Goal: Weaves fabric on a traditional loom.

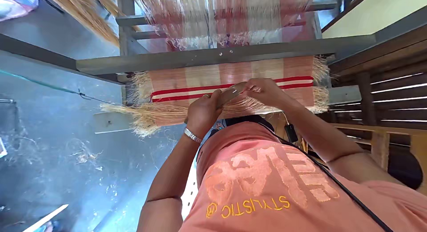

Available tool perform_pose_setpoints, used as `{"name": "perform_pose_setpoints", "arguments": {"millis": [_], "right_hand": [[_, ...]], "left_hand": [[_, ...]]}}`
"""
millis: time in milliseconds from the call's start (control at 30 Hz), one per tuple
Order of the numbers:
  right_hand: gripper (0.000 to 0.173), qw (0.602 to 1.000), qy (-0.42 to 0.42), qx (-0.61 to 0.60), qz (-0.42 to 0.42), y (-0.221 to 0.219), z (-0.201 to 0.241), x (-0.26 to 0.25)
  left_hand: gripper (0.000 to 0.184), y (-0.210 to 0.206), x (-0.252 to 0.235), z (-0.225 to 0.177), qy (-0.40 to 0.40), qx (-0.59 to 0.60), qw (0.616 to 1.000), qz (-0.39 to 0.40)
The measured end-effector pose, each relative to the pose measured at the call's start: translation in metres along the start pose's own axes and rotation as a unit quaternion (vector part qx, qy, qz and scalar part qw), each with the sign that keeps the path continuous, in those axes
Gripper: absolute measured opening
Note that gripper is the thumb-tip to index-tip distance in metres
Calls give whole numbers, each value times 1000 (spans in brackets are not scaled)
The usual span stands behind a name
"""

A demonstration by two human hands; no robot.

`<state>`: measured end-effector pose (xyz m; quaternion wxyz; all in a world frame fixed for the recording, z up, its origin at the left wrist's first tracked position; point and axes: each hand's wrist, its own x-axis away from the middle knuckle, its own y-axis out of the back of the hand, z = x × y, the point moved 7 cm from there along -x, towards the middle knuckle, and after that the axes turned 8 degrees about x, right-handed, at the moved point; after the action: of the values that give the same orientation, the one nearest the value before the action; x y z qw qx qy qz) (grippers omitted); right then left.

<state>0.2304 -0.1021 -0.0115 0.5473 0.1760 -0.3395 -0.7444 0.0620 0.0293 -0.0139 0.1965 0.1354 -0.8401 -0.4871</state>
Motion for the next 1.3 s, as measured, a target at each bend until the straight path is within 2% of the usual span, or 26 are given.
{"name": "perform_pose_setpoints", "arguments": {"millis": [67,167,367,500,567,667,733,800,867,933,1033,1100,1167,1200,1233,1300], "right_hand": [[17,998,-24,-54,-4,-18,-4,-10],[14,994,-62,-83,-16,-20,-8,-17],[14,993,-111,-24,-31,-13,-4,-18],[21,994,-102,-10,-23,-1,-10,-11],[18,997,-76,3,18,10,-8,-3],[12,997,21,34,60,26,-1,18],[13,993,76,-48,77,31,1,30],[17,980,61,-172,76,31,-6,38],[19,959,-13,-282,23,26,-21,44],[19,927,-84,-364,-46,14,-32,53],[23,844,-157,-499,-121,-8,-44,64],[26,797,-189,-549,-167,-10,-51,66],[28,787,-214,-544,-200,0,-66,73],[29,790,-229,-524,-222,11,-78,82],[31,789,-246,-503,-252,25,-97,97],[36,760,-305,-465,-337,58,-145,139]], "left_hand": [[57,1,-2,-3,-3,-19,1000,-1],[55,1,-6,-8,-10,-36,999,3],[56,5,-8,-17,-20,-62,998,3],[55,10,-4,-17,-47,-61,997,3],[56,14,1,-14,-77,-24,996,35],[61,12,6,-3,-136,75,977,147],[58,6,6,0,-172,187,948,191],[58,-5,4,0,-162,296,918,208],[59,-17,0,-1,-128,315,924,174],[60,-26,-5,-5,-84,226,965,104],[62,-35,-13,-28,-50,117,992,20],[66,-41,-21,-41,-78,131,988,0],[74,-37,-37,-33,-90,263,960,-5],[76,-30,-47,-16,-68,348,935,-22],[72,-21,-58,10,-23,425,903,-63],[61,0,-77,69,101,534,820,-180]]}}
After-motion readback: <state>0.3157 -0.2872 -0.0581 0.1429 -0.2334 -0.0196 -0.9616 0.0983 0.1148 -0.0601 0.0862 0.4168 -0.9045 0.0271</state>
